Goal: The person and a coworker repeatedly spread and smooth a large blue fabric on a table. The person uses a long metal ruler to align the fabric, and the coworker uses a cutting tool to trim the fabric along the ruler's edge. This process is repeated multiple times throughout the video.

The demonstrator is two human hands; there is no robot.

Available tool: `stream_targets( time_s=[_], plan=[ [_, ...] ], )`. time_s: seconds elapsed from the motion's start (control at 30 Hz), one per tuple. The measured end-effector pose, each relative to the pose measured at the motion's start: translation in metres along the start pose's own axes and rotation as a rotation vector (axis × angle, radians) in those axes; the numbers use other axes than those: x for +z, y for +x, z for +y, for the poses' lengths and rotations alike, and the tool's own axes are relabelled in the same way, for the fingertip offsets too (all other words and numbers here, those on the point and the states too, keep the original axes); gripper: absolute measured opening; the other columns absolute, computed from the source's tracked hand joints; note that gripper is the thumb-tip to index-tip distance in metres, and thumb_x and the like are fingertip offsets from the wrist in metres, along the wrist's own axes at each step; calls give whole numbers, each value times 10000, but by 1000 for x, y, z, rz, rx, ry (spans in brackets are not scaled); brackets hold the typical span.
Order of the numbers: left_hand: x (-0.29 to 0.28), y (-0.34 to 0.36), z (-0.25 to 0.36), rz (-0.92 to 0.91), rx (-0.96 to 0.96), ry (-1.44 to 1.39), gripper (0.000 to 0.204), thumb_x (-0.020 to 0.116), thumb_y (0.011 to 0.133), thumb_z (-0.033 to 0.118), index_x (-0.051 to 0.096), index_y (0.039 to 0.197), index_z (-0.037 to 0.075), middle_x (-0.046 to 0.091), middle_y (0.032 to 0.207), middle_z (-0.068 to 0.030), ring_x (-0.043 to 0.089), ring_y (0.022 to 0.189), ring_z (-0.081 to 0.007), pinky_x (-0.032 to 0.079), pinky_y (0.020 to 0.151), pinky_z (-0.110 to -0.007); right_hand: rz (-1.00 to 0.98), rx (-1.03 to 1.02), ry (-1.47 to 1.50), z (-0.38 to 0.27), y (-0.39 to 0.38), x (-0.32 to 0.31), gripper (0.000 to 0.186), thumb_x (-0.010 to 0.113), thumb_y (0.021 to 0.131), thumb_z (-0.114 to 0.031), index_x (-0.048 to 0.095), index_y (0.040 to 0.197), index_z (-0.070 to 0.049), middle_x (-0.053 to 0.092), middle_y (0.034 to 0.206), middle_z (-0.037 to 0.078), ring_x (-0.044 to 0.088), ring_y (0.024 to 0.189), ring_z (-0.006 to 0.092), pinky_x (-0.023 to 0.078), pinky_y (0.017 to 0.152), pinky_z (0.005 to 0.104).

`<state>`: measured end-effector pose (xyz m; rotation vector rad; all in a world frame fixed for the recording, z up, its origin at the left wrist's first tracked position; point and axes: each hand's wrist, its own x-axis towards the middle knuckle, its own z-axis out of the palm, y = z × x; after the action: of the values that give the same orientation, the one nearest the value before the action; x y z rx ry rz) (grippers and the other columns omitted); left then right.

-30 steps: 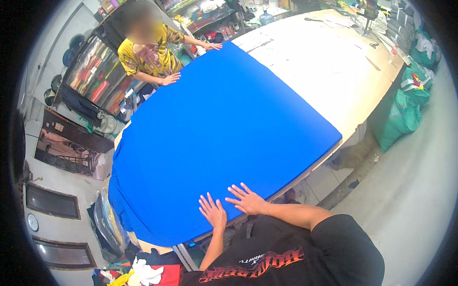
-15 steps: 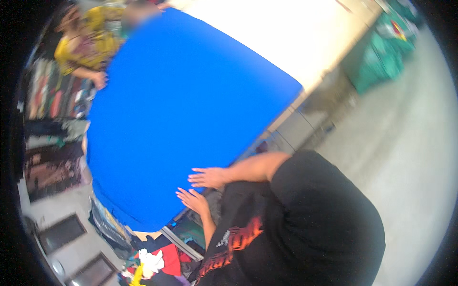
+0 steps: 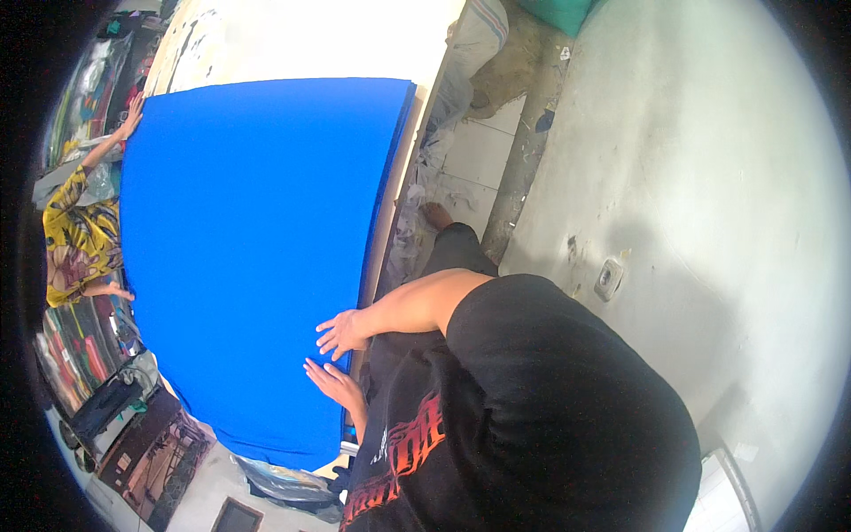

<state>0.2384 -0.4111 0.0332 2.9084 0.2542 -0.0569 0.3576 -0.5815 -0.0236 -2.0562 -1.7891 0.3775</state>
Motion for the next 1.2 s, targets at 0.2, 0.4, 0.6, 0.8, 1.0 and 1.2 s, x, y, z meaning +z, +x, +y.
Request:
stream_targets(
  time_s=[0.2, 0.4, 0.6, 0.8, 1.0, 1.2],
  plan=[
    [23, 2, -75, -26, -482, 153, 713, 285, 1132, 476, 157, 1667, 23, 175, 1714, -267, 183, 1583, -443, 191, 1255, -586, 132, 55, 114, -15, -1, 0, 549, 651, 973, -335, 553, 1504, -236, 366, 1684, 60, 244, 1591, 253, 109, 1314, 532],
    [9, -35, -107, 67, -478, 68, 726, 403, 1107, 421, 154, 1674, 42, 146, 1726, -255, 143, 1600, -421, 133, 1269, -573, 261, 120, 215, -44, 5, -18, 259, 623, 999, -269, 718, 1188, -120, 698, 1272, 131, 620, 1266, 282, 308, 1231, 573],
    [-2, -55, -199, 272, -924, 38, 778, 470, 1011, 286, 159, 1653, -27, 163, 1723, -255, 108, 1614, -385, 137, 1275, -564, 485, 302, 187, -71, 71, -49, 350, 645, 964, -106, 651, 1313, -92, 672, 1311, 161, 581, 1317, 323, 339, 1208, 555],
    [-34, -90, -310, 444, -1076, 5, 711, 398, 1094, 386, 199, 1646, -16, 220, 1706, -250, 201, 1587, -395, 182, 1265, -551, 370, 319, -59, -95, 180, -19, 527, 550, 1056, -275, 466, 1550, -114, 377, 1629, 217, 300, 1541, 396, 211, 1257, 599],
    [-24, -135, -319, 394, -1058, -108, 627, 369, 1115, 396, 308, 1615, 23, 420, 1609, -210, 419, 1457, -392, 298, 1186, -553, 191, 275, -170, -123, 201, 26, 573, 459, 1092, -426, 378, 1630, -248, 236, 1707, 215, 174, 1596, 390, 104, 1268, 625],
    [-7, -185, -321, 457, -997, -106, 595, 371, 1115, 331, 320, 1616, 12, 388, 1639, -210, 345, 1518, -402, 252, 1222, -577, 57, 151, -269, -130, 190, 22, 599, 405, 1087, -548, 329, 1645, -345, 207, 1725, 181, 124, 1611, 369, 76, 1275, 627]
  ],
)
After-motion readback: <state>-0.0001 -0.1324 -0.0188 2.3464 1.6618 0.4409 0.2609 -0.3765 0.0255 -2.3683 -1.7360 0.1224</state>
